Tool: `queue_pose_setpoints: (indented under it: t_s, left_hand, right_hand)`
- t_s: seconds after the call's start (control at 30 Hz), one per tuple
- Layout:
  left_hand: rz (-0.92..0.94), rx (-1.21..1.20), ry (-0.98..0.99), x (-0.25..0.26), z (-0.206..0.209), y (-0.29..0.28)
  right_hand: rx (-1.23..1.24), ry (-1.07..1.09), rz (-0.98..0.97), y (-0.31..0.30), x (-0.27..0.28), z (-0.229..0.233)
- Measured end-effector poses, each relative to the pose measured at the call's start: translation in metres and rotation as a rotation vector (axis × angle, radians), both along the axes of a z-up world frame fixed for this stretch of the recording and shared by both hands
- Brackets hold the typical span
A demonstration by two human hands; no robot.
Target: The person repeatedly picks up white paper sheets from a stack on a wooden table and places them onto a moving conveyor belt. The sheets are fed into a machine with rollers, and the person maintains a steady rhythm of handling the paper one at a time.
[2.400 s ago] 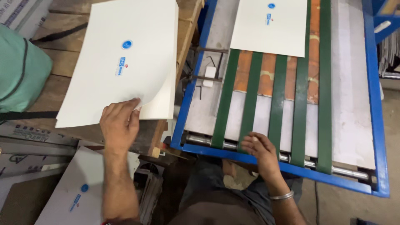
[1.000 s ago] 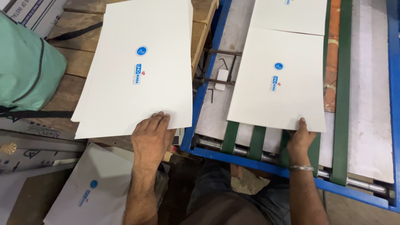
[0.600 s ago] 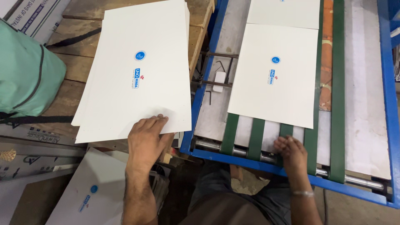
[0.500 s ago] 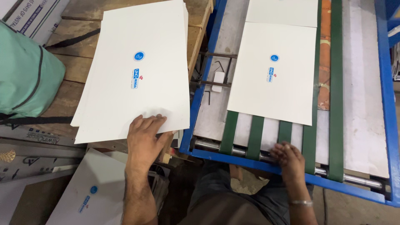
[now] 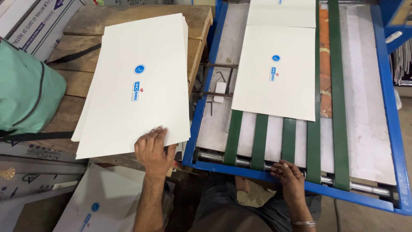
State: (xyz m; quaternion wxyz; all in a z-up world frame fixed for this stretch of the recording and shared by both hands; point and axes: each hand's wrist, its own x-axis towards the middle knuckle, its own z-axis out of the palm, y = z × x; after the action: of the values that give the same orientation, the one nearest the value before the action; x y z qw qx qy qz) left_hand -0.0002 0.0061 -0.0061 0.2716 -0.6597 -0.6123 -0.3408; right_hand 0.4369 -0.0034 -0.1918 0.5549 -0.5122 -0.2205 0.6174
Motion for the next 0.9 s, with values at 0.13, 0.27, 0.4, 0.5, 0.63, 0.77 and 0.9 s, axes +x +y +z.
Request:
queue_pose_setpoints:
  t_s: [0.13,0.27,0.4,0.5,0.63,0.77,0.9]
  left_hand:
    - [0.008,0.009,0.004,0.000,0.000,0.000]
    - [0.003,0.008,0.009,0.001,0.000,0.001]
    - [-0.010,-0.060,0.007,-0.001,0.004,-0.003]
    - [0.003,-0.291,0.116,-0.016,0.020,-0.007]
    - [-0.197,-0.481,-0.214,-0.043,0.070,-0.007]
    - [-0.114,-0.160,-0.232,-0.025,0.098,-0.004]
    - [-0.246,-0.264,0.151,0.049,0.081,-0.002]
  right_hand:
    - [0.005,0.003,-0.005,-0.002,0.001,-0.004]
    - [0.047,0.008,-0.008,-0.006,0.002,-0.010]
    - [0.043,-0.018,-0.017,-0.009,-0.002,-0.008]
    - [-0.044,-0.068,0.042,-0.004,-0.012,0.006]
    - [-0.028,-0.089,0.242,0.015,-0.041,0.051]
    - [0.114,-0.131,0.485,0.031,-0.080,0.125]
    - [0.372,0.033,0.766,0.034,-0.125,0.172]
